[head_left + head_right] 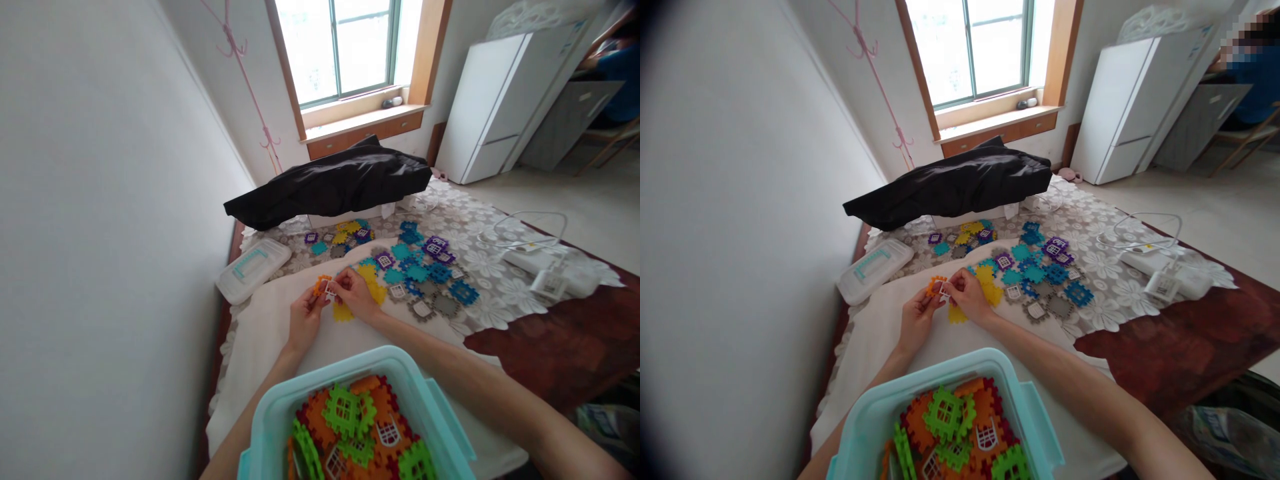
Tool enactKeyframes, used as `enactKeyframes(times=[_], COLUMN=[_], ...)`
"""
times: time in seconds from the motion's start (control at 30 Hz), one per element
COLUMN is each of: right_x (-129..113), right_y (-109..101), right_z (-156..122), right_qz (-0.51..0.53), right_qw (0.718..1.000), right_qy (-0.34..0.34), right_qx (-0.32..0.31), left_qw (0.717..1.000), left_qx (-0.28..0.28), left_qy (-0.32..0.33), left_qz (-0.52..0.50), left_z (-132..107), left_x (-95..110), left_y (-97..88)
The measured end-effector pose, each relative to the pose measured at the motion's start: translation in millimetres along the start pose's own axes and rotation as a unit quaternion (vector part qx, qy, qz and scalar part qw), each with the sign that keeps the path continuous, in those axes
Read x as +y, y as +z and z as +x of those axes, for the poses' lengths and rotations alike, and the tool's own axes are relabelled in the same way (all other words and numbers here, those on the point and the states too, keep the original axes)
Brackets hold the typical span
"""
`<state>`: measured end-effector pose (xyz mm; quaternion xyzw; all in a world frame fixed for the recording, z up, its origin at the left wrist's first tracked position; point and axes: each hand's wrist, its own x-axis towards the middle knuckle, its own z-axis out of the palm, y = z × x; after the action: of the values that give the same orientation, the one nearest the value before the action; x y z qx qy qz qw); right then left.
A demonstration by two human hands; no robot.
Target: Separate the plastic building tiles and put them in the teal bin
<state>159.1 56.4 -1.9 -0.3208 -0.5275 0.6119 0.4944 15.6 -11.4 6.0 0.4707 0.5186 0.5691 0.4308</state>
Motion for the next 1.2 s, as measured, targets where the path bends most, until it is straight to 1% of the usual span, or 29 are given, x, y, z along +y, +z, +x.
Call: enactKeyframes(times=[0.13, 0.3, 0.5, 0.63, 0.7, 0.77, 0.97, 1.1, 1.17, 1.2], right_x=[-0.4, -2.7, -3.9, -4.8, -4.7, -4.0, 1.2, 2.6, 2.5, 2.5], right_y=[0.1, -0.1, 1.2, 1.3, 1.2, 0.8, -2.8, -5.5, -6.1, -6.2], right_z=[0.2, 0.1, 0.0, -0.9, -1.3, -1.3, 1.2, 2.9, 2.9, 2.8], right_qz=[-0.009, -0.001, 0.023, 0.030, 0.039, 0.044, 0.011, -0.043, -0.075, -0.083], right_qw=[1.000, 1.000, 1.000, 0.999, 0.998, 0.998, 0.999, 0.993, 0.988, 0.987], right_qy=[-0.001, 0.016, 0.021, 0.022, 0.012, 0.003, -0.021, -0.090, -0.117, -0.121], right_qx=[0.007, -0.018, -0.002, -0.025, -0.037, -0.037, 0.031, 0.066, 0.068, 0.063], left_qw=[1.000, 1.000, 1.000, 1.000, 1.000, 0.999, 0.998, 0.996, 0.996, 0.997], left_qx=[-0.001, -0.005, -0.003, 0.001, 0.003, 0.012, 0.049, 0.078, 0.082, 0.075], left_qy=[-0.006, -0.003, 0.003, -0.004, -0.014, -0.023, -0.037, -0.032, -0.026, -0.022], left_qz=[-0.004, 0.000, 0.001, -0.009, -0.020, -0.023, -0.018, -0.020, -0.009, 0.002], left_z=[0.0, -0.4, -1.1, -1.2, -0.5, 0.3, 1.8, 2.2, 2.2, 2.1], left_x=[1.3, 2.7, 4.8, 6.2, 6.6, 7.2, 9.7, 7.1, 4.0, 2.4], left_y=[0.2, -0.3, 1.0, 2.3, 2.2, 1.7, 1.4, 1.6, 1.0, 0.5])
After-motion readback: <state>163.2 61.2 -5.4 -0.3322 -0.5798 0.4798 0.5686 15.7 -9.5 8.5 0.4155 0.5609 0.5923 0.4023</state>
